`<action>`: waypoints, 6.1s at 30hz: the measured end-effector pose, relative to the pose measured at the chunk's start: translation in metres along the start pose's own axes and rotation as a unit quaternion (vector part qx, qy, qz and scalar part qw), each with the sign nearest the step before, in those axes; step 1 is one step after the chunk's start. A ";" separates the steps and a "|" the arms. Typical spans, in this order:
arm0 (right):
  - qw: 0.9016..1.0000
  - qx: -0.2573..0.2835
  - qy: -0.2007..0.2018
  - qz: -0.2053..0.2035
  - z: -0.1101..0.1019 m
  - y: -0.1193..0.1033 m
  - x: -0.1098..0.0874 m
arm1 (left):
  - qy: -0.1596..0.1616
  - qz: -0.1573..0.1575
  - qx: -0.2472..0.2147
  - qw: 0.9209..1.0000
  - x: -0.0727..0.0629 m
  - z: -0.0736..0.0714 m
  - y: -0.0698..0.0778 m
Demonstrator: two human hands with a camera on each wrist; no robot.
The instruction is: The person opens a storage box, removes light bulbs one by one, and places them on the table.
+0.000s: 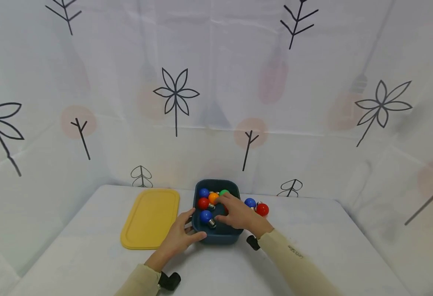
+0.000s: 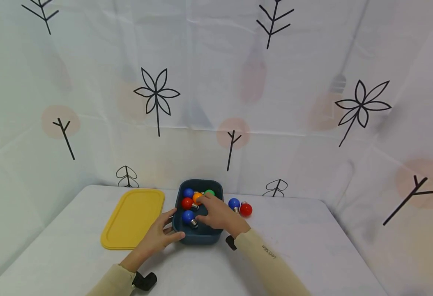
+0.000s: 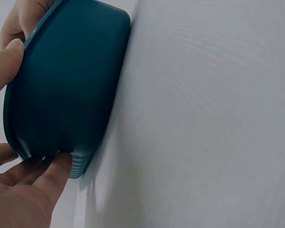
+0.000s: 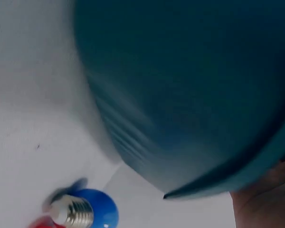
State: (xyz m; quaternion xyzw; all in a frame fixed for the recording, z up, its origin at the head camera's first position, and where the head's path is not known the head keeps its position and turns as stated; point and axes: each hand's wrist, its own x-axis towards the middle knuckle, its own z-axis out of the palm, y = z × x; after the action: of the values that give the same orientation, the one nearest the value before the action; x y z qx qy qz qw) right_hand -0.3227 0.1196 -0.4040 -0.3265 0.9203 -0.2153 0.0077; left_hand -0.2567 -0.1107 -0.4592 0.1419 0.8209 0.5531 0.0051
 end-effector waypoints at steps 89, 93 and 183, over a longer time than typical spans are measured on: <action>0.992 0.077 0.059 0.078 -0.020 0.005 -0.007 | 0.000 -0.012 0.001 1.000 0.001 0.001 -0.004; 0.990 0.073 0.086 0.088 -0.027 0.013 -0.016 | -0.001 -0.010 -0.002 1.000 0.001 0.001 -0.005; 0.953 0.102 0.059 0.278 -0.033 0.152 -0.075 | 0.001 -0.012 -0.001 1.000 0.002 0.001 -0.006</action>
State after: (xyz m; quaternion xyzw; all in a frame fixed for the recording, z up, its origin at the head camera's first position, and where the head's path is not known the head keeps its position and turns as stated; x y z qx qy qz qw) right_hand -0.3598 0.2829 -0.4444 -0.0418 0.9465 -0.3167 0.0462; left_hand -0.2601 -0.1112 -0.4649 0.1313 0.8223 0.5536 0.0112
